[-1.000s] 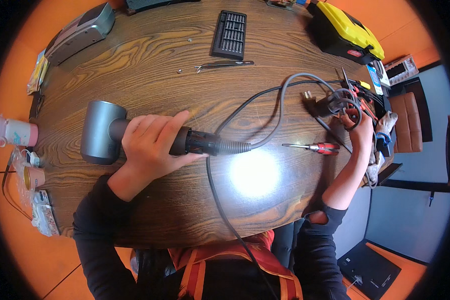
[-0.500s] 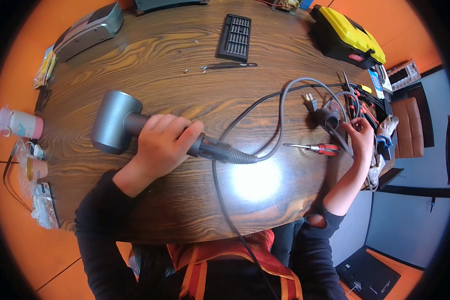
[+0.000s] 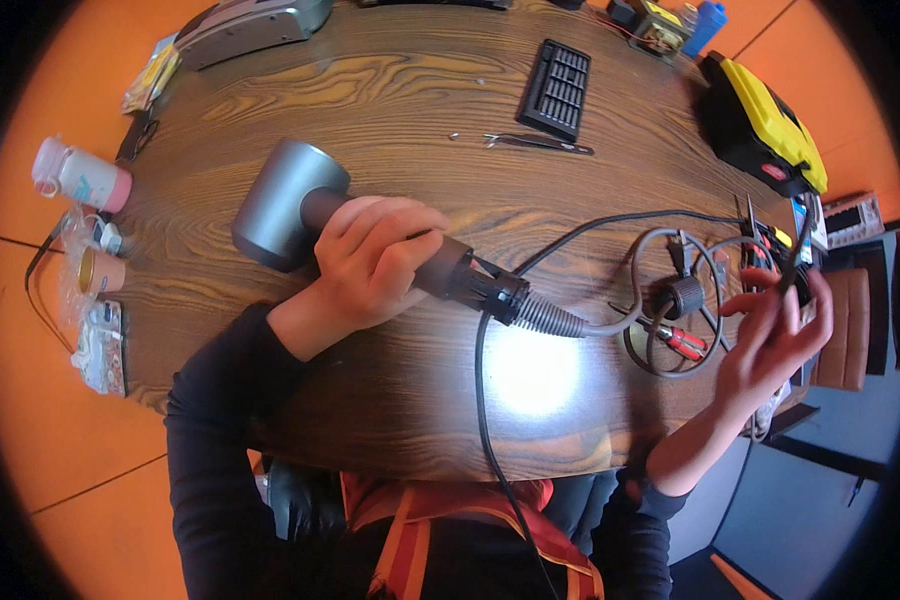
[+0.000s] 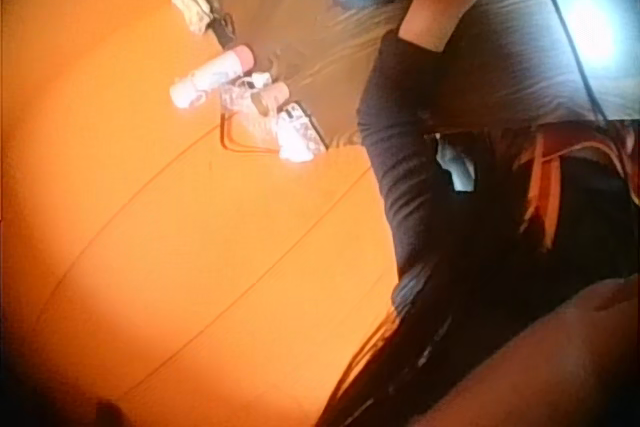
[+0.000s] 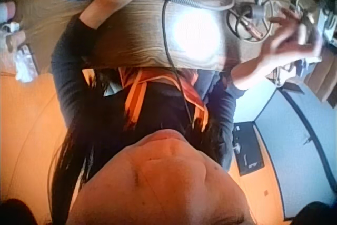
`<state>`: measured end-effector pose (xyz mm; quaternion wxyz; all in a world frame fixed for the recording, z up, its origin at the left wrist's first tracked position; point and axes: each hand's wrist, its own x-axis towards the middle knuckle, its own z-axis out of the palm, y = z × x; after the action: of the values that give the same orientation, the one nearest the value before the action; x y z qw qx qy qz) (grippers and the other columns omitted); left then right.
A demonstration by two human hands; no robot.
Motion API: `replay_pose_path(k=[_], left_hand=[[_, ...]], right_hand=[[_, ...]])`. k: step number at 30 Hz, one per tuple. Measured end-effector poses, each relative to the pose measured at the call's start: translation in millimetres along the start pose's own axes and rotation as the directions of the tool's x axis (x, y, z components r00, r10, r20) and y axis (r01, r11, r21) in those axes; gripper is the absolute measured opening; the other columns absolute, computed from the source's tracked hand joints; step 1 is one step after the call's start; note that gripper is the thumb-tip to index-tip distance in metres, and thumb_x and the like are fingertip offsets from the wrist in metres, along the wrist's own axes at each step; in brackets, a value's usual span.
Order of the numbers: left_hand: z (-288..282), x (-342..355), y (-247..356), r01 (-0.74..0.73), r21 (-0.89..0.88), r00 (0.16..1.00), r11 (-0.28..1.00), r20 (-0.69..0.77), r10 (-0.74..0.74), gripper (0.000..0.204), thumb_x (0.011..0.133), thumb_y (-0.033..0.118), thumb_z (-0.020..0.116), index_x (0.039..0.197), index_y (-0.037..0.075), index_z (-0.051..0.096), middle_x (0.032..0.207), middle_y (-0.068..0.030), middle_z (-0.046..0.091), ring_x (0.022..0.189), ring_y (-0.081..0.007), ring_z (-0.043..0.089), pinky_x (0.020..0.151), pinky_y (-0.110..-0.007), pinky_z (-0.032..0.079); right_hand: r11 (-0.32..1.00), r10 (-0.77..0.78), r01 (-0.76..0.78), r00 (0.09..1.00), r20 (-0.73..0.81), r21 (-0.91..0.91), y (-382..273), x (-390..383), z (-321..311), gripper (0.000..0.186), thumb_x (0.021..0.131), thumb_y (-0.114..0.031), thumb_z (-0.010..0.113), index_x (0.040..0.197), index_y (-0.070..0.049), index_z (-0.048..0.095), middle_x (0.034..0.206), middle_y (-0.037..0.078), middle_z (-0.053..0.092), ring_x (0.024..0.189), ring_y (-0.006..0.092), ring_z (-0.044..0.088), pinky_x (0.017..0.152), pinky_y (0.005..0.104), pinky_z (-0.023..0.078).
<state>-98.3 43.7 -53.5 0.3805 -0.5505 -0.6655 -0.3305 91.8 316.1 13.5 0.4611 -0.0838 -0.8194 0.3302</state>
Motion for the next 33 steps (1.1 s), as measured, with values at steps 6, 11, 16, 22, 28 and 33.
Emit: replay_pose_path(k=[6, 11, 16, 22, 28, 33], left_hand=[[-2.8, 2.3, -2.2, -0.007, 0.016, 1.0, 1.0, -0.017, 0.007, 0.028, 0.066, 0.009, 0.069, 0.091, 0.008, 0.057, 0.09, -0.0044, 0.063, 0.081, -0.0209, 0.063, 0.073, -0.032, 0.048], [0.8, 0.9, 6.8, 0.065, 0.096, 0.992, 0.993, 0.099, -0.075, 0.021, 0.067, 0.009, 0.066, 0.087, 0.01, 0.061, 0.086, -0.0008, 0.062, 0.08, -0.0171, 0.061, 0.075, -0.029, 0.046], [9.5, -3.0, 8.7, 0.012, 0.162, 0.993, 0.987, 0.114, -0.031, 0.015, 0.068, 0.013, 0.064, 0.083, 0.012, 0.063, 0.078, 0.0019, 0.057, 0.071, -0.0137, 0.055, 0.068, -0.026, 0.044], [10.3, -6.0, 9.3, 0.012, 0.165, 0.992, 0.986, 0.123, -0.032, 0.014, 0.068, 0.014, 0.064, 0.082, 0.013, 0.063, 0.072, 0.0028, 0.051, 0.066, -0.0123, 0.052, 0.063, -0.026, 0.042], [8.7, -4.5, 9.2, 0.016, 0.17, 0.99, 0.985, 0.133, -0.039, 0.012, 0.069, 0.015, 0.065, 0.081, 0.014, 0.062, 0.07, 0.0038, 0.05, 0.066, -0.0118, 0.052, 0.063, -0.025, 0.042], [8.1, -3.3, 10.1, 0.033, 0.158, 0.991, 0.987, 0.123, -0.053, 0.011, 0.07, 0.016, 0.065, 0.08, 0.014, 0.062, 0.07, 0.0042, 0.05, 0.065, -0.0116, 0.052, 0.062, -0.026, 0.042]], right_hand=[[0.909, -0.381, 0.417, 0.855, 0.352, -0.029, -59.5, -16.1, 40.7, 0.029, 0.064, -0.003, 0.075, 0.093, -0.007, 0.072, 0.074, 0.007, 0.063, 0.055, 0.0149, 0.058, 0.047, 0.0237, 0.044], [0.933, -0.343, 0.358, 0.858, 0.382, 0.035, -60.1, -23.8, 52.5, 0.035, 0.059, 0.005, 0.076, 0.092, -0.005, 0.071, 0.074, 0.006, 0.059, 0.057, 0.0158, 0.056, 0.048, 0.0259, 0.043], [0.933, -0.329, 0.357, 0.808, 0.489, 0.038, -54.6, -26.8, 50.9, 0.029, 0.058, 0.003, 0.076, 0.086, -0.003, 0.069, 0.064, 0.003, 0.055, 0.054, 0.0165, 0.053, 0.048, 0.0266, 0.041], [0.934, -0.309, 0.357, 0.775, 0.551, 0.022, -49.2, -28.6, 46.0, 0.022, 0.06, -0.005, 0.077, 0.08, -0.006, 0.067, 0.06, 0.001, 0.052, 0.051, 0.0153, 0.05, 0.047, 0.0259, 0.038], [0.925, -0.298, 0.378, 0.767, 0.568, -0.025, -48.1, -27.4, 45.9, 0.021, 0.062, -0.008, 0.077, 0.08, -0.009, 0.067, 0.057, -0.001, 0.047, 0.048, 0.0141, 0.045, 0.045, 0.0263, 0.033], [0.926, -0.301, 0.378, 0.763, 0.572, -0.017, -47.5, -27.3, 46.0, 0.021, 0.063, -0.008, 0.077, 0.081, -0.009, 0.067, 0.057, -0.001, 0.046, 0.047, 0.0135, 0.044, 0.045, 0.0259, 0.032]])
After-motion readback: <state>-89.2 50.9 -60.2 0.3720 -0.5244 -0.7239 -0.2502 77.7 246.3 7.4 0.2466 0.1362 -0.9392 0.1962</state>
